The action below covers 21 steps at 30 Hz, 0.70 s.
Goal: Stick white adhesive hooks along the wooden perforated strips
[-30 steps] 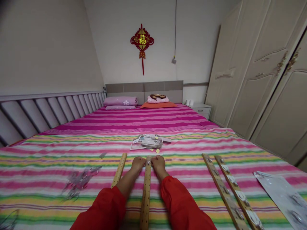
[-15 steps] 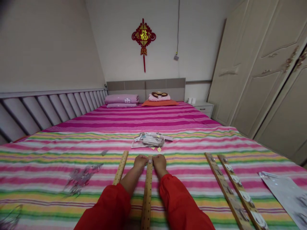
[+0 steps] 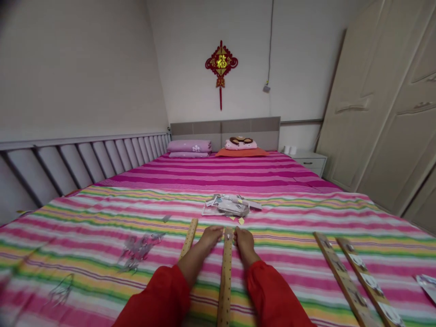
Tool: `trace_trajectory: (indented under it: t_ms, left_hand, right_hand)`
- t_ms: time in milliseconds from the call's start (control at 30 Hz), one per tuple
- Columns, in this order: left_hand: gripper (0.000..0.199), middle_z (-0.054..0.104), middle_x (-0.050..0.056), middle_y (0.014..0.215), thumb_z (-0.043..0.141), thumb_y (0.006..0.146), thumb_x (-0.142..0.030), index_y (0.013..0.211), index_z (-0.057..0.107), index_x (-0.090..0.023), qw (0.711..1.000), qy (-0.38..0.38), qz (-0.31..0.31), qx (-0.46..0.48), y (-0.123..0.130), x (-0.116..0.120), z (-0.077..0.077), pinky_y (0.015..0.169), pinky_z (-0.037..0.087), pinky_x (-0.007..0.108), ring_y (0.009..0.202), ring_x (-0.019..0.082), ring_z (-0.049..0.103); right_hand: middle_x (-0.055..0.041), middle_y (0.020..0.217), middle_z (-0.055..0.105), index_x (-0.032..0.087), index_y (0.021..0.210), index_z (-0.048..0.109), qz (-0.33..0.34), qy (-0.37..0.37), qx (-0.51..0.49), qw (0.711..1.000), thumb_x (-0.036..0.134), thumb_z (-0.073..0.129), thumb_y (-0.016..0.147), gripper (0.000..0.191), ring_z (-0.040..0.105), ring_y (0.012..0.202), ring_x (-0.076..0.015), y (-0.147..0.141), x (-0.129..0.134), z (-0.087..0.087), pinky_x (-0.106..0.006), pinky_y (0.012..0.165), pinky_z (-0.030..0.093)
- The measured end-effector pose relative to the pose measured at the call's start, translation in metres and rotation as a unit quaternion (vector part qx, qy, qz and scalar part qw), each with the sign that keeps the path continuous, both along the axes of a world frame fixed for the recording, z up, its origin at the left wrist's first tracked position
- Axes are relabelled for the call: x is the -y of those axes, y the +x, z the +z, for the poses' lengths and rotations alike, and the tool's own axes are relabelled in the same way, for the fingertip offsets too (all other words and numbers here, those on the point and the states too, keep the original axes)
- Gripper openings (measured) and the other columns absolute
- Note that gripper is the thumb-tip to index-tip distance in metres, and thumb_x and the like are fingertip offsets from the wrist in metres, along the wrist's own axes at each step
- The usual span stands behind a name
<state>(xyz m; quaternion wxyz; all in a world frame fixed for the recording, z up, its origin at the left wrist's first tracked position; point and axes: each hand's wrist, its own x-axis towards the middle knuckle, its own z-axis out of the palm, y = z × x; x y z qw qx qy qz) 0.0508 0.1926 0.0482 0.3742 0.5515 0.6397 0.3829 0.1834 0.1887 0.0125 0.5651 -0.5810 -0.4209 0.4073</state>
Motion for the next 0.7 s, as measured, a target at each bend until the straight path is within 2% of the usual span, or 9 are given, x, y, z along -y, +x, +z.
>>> trace_trajectory:
  t_ms: [67,167,267,333,400,533,700]
  left_hand:
    - [0.019,0.073,0.006,0.075,0.056,0.077,-0.018,0.082,0.073,-0.013,0.998,0.024,0.015,-0.053,-0.031,0.0,0.016,0.064,0.049,0.024,0.07,0.017,0.066]
    - [0.021,0.073,0.007,0.09,0.052,0.079,-0.019,0.088,0.071,-0.016,0.983,0.055,0.079,-0.156,-0.093,-0.005,0.035,0.076,0.047,0.026,0.086,0.018,0.065]
    - [0.028,0.066,0.014,0.109,0.051,0.079,-0.016,0.101,0.068,-0.013,0.954,0.058,0.136,-0.26,-0.147,-0.01,0.041,0.085,0.043,0.031,0.1,0.023,0.061]
    - [0.033,0.063,0.018,0.115,0.053,0.076,-0.014,0.107,0.065,-0.01,0.933,0.052,0.156,-0.319,-0.17,-0.011,0.037,0.089,0.041,0.034,0.107,0.027,0.058]
    - [0.034,0.062,0.02,0.114,0.053,0.075,-0.013,0.107,0.065,-0.009,0.916,0.044,0.166,-0.364,-0.182,-0.01,0.031,0.089,0.041,0.037,0.108,0.031,0.056]
    - [0.03,0.063,0.022,0.107,0.048,0.078,-0.015,0.102,0.066,-0.008,0.894,0.039,0.177,-0.411,-0.187,-0.011,0.022,0.086,0.04,0.042,0.105,0.034,0.056]
    - [0.027,0.065,0.02,0.103,0.046,0.08,-0.018,0.092,0.068,-0.011,0.885,0.044,0.203,-0.417,-0.193,-0.014,0.028,0.086,0.039,0.043,0.103,0.032,0.057]
  right_hand:
    - [0.0026,0.043,0.051,0.02,0.056,0.052,0.006,-0.008,-0.049,0.999,0.054,0.055,0.068,0.036,0.04,0.032,-0.009,0.004,0.013,0.004,-0.023,0.035,0.027]
    - [0.004,0.044,0.05,0.019,0.059,0.053,0.015,-0.016,-0.088,0.996,0.055,0.06,0.064,0.037,0.038,0.032,-0.0076,0.011,0.035,0.008,-0.021,0.034,0.025]
    - [0.0025,0.045,0.053,0.017,0.059,0.057,0.034,-0.015,-0.126,0.991,0.051,0.067,0.061,0.036,0.04,0.035,-0.0072,0.015,0.052,0.012,-0.02,0.035,0.025]
    - [0.0017,0.045,0.054,0.016,0.055,0.057,0.046,-0.014,-0.143,0.989,0.05,0.071,0.061,0.037,0.04,0.035,-0.0066,0.013,0.061,0.015,-0.02,0.035,0.025]
    - [0.0022,0.046,0.053,0.016,0.054,0.057,0.047,-0.015,-0.155,0.987,0.05,0.072,0.06,0.038,0.039,0.035,-0.0059,0.01,0.067,0.019,-0.02,0.035,0.024]
    - [0.0028,0.047,0.053,0.017,0.055,0.058,0.048,-0.014,-0.159,0.986,0.051,0.073,0.059,0.038,0.038,0.035,-0.0054,0.005,0.075,0.024,-0.02,0.035,0.023]
    - [0.0035,0.044,0.051,0.018,0.054,0.057,0.042,-0.008,-0.15,0.988,0.052,0.073,0.058,0.038,0.038,0.032,-0.0061,0.008,0.078,0.025,-0.021,0.034,0.024]
